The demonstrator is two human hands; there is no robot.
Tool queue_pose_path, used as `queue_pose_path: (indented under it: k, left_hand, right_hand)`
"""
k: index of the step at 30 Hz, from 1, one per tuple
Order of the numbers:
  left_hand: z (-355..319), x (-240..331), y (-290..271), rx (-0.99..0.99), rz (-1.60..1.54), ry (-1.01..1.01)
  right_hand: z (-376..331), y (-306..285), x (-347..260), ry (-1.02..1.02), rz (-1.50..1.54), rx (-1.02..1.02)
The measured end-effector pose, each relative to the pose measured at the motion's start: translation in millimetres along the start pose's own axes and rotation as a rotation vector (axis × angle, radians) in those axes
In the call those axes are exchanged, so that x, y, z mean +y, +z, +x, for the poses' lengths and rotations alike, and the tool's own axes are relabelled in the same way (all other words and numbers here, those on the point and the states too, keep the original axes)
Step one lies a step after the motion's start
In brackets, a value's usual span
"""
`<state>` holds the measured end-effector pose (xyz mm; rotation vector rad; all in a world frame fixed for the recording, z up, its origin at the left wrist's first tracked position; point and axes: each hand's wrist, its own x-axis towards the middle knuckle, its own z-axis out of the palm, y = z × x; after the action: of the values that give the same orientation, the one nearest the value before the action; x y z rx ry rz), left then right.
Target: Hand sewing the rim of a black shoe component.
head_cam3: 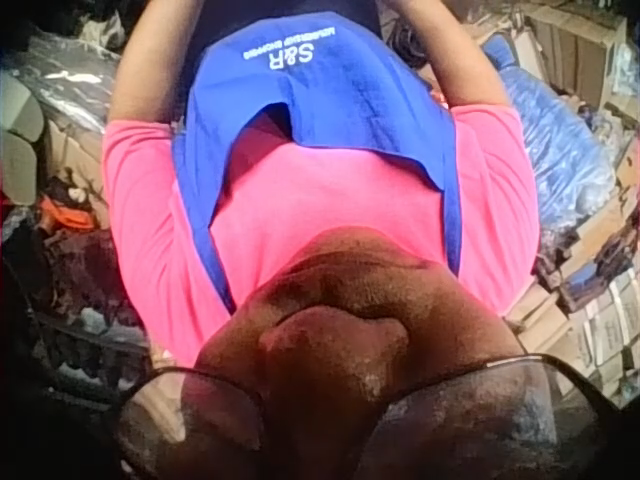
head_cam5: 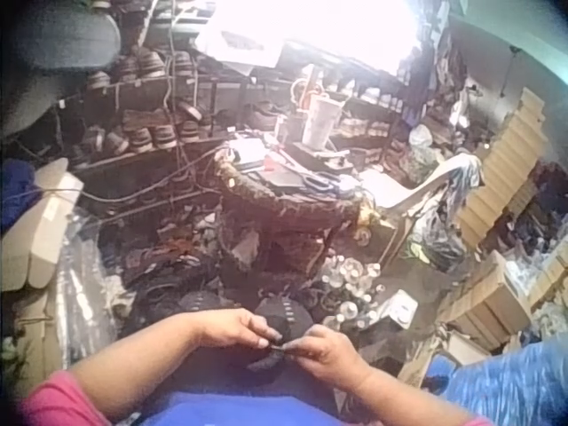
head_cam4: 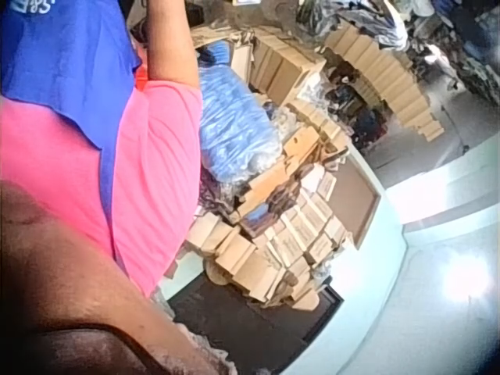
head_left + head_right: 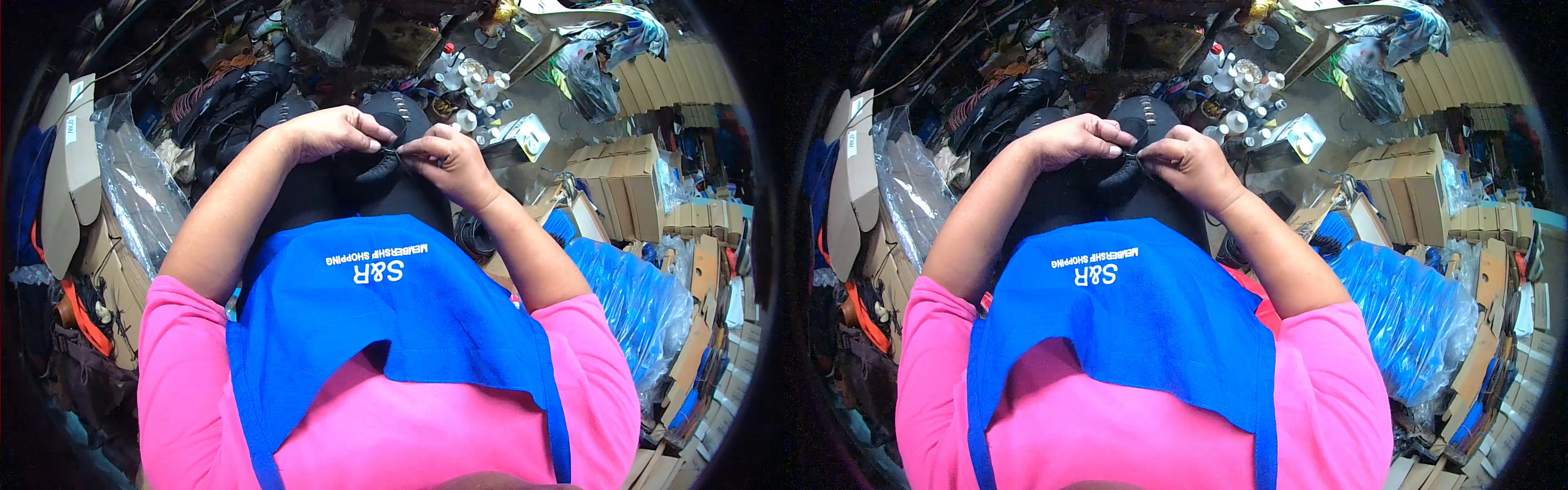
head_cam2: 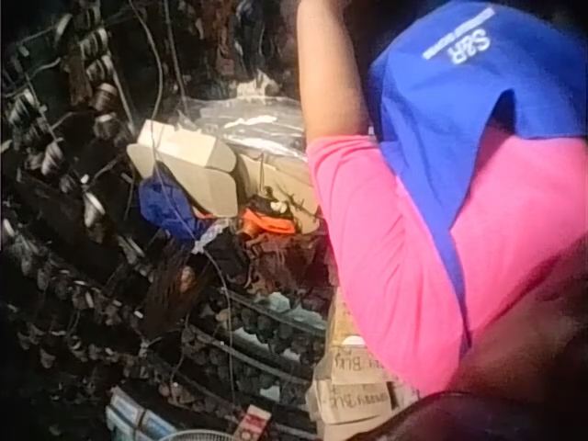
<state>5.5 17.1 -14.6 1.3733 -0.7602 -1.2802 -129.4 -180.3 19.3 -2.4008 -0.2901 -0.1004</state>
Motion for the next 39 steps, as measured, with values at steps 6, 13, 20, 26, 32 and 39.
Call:
queue_pose_path:
  k: [6, 13, 20, 26, 32, 39]
  left_hand:
    - [-2, 4, 2, -0.034, 0.059, 0.004]
    - [1, 1, 0, -0.068, 0.106, 0.031]
    - [5, 2, -3, 0.050, 0.307, 0.075]
    - [10, -8, -6, 0.329, 0.400, 0.112]
    - [10, -7, 5, 0.471, 0.530, 0.065]
    - [-65, -4, 27, 0.646, 0.799, 0.024]
  right_hand:
    - [-3, -1, -11, -0.043, -0.132, 0.007]
    - [18, -20, -41, -0.115, -0.483, -0.214]
    - [51, -23, -43, -0.026, -0.584, -0.474]
    - [49, -24, -18, 0.071, -0.255, -0.376]
    - [49, -12, -19, 0.160, -0.209, -0.335]
    - [24, -53, -1, 0.546, 0.366, -0.369]
